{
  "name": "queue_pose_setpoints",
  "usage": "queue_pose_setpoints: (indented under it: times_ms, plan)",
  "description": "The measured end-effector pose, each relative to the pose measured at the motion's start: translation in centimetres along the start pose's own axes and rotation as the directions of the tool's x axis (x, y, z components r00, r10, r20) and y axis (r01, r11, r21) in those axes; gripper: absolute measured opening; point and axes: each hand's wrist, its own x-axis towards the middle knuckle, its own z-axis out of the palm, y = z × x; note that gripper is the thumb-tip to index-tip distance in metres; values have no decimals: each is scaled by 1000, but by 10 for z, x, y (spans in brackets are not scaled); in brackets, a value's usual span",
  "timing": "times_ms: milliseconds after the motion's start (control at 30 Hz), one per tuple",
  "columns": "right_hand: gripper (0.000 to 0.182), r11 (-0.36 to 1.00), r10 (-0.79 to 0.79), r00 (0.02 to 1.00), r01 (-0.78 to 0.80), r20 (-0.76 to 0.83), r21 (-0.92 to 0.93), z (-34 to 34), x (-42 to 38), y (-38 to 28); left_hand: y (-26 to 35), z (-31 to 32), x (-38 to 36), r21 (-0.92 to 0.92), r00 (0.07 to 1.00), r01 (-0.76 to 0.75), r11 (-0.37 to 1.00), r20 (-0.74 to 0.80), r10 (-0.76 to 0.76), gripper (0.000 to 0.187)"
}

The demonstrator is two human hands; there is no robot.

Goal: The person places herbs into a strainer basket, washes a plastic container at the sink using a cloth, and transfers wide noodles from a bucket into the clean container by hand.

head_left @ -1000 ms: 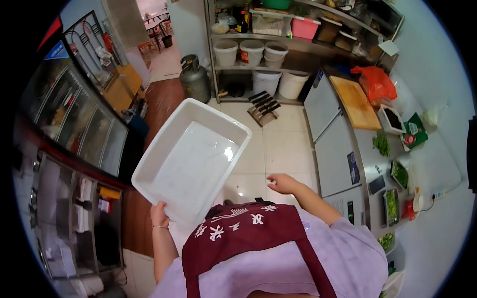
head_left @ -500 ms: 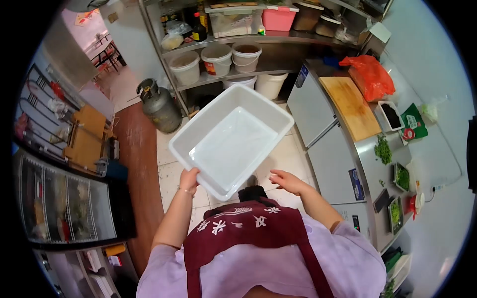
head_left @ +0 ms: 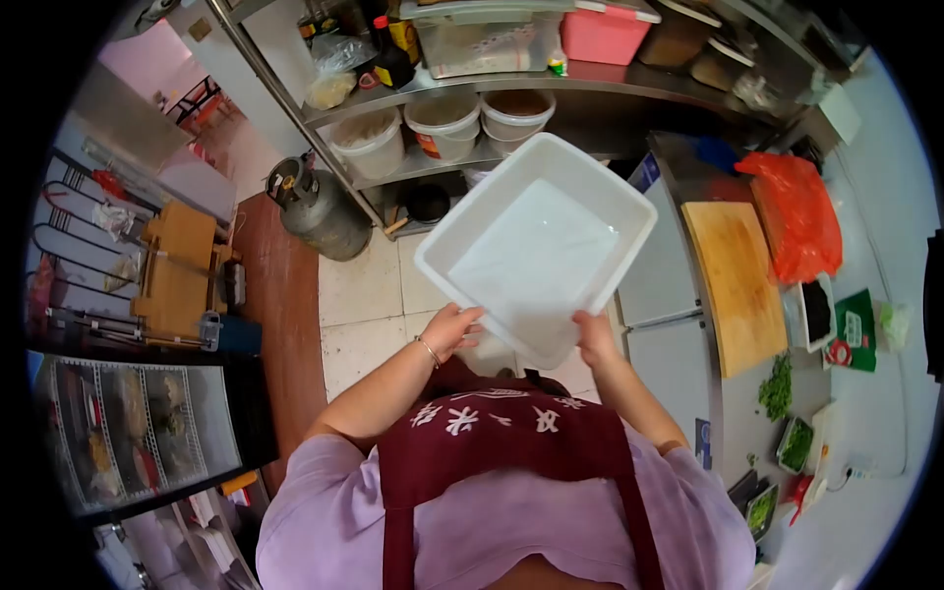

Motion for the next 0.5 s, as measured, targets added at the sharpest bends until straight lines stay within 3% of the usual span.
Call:
queue_pose_setpoints:
  times_ms: [33, 100, 167, 333, 500]
  plan:
    - [56, 998, -56, 998, 54, -36, -45, -12, 18, -5, 10, -8, 7, -11, 1000, 2, 1000, -13, -2, 44]
    - [51, 995, -88, 993, 91, -77, 31, -25, 29, -24, 34, -26, 18, 173, 984, 11, 985, 172, -41, 43]
    - [50, 996, -75, 994, 78, -86, 36, -23, 21, -56, 50, -47, 38, 226, 982, 2, 974, 182, -44, 45]
    - [47, 994, -105, 951, 98, -290, -40, -38, 42, -72, 92, -91, 90, -17, 983, -50, 999, 175, 52, 42]
    - [45, 994, -110, 886, 86, -450, -73, -34, 72, -90, 122, -129, 132, 0, 972, -27, 1000, 235, 27, 36]
